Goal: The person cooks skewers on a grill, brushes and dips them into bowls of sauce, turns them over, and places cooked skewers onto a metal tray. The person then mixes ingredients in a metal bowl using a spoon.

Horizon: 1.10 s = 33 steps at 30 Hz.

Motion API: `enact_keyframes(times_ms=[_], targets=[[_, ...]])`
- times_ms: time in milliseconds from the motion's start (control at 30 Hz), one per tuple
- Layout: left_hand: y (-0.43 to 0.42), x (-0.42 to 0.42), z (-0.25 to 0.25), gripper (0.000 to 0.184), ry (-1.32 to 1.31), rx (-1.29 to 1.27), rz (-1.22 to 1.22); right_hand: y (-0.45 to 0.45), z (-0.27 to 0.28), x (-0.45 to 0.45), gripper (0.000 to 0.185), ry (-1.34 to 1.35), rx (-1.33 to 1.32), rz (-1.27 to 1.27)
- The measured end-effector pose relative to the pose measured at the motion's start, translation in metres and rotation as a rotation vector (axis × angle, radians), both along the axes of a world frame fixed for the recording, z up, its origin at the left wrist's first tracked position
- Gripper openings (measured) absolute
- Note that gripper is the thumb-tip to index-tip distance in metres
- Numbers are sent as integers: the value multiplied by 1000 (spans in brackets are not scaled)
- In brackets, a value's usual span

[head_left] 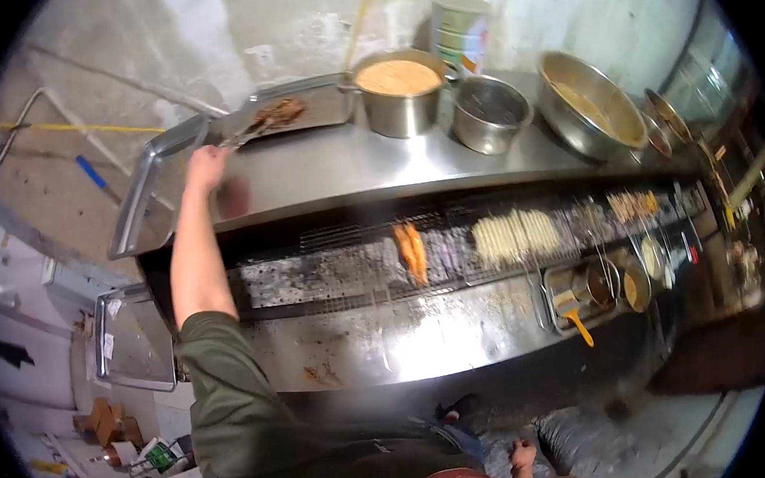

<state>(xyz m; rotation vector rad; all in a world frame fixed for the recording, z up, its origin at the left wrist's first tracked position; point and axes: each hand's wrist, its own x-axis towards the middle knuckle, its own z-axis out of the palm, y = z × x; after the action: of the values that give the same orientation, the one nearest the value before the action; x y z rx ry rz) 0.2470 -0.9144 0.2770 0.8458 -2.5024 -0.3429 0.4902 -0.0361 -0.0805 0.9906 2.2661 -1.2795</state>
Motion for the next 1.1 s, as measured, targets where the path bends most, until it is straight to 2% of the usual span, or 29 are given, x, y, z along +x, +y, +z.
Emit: enact_keyframes(times_ms=[33,67,100,133,200,233,267,300,333,433,467,533,567,600,667,700,733,800,833,867,933,1000,1100], targets=[[2,-1,4,42,-108,-12,83,40,-55,8,24,17,48,108],[16,3,7,44,-77,-101,82,45,-45,-6,31,-38,60,139],[37,4,18,42,-121,-108,82,43,-31,-15,36,100,162,131],[44,8,15,40,-20,-88,89,46,-21,-30,24,234,297,217],[29,12,8,40,-112,-229,89,55,9,-61,28,249,211,51],[65,20,18,42,-111,-441,207,70,12,-83,29,331,244,80],[45,28,8,43,-73,-478,160,72,46,-106,31,337,266,45],[62,38,10,41,-45,-541,134,83,56,-125,35,414,329,43],[83,50,16,40,-15,-606,124,101,58,-150,40,402,179,-33],[193,81,23,38,207,-399,51,116,106,-224,42,649,295,-16],[225,90,16,37,275,-258,39,117,124,-249,44,637,291,21],[324,100,7,34,370,-173,-14,116,147,-298,48,692,278,165],[381,99,3,30,388,-87,-63,112,154,-324,49,664,240,250],[440,97,-2,26,412,2,-108,107,155,-348,51,683,388,370],[540,94,-10,17,279,-14,-207,82,171,-390,57,616,468,501],[574,95,-24,13,254,117,-265,72,161,-410,61,608,511,595],[599,99,-42,15,242,152,-372,59,158,-423,66,551,612,661],[651,110,-67,20,69,187,-389,41,140,-448,59,482,592,746],[665,113,-78,19,3,139,-458,34,128,-459,41,476,604,711],[678,115,-89,18,-57,147,-432,33,126,-466,35,474,590,738],[697,119,-111,15,-100,309,-377,39,121,-477,26,467,577,796],[707,122,-147,13,-47,493,-327,51,109,-481,20,606,582,793],[723,102,-176,12,-58,545,-359,62,127,-484,27,636,197,754]])
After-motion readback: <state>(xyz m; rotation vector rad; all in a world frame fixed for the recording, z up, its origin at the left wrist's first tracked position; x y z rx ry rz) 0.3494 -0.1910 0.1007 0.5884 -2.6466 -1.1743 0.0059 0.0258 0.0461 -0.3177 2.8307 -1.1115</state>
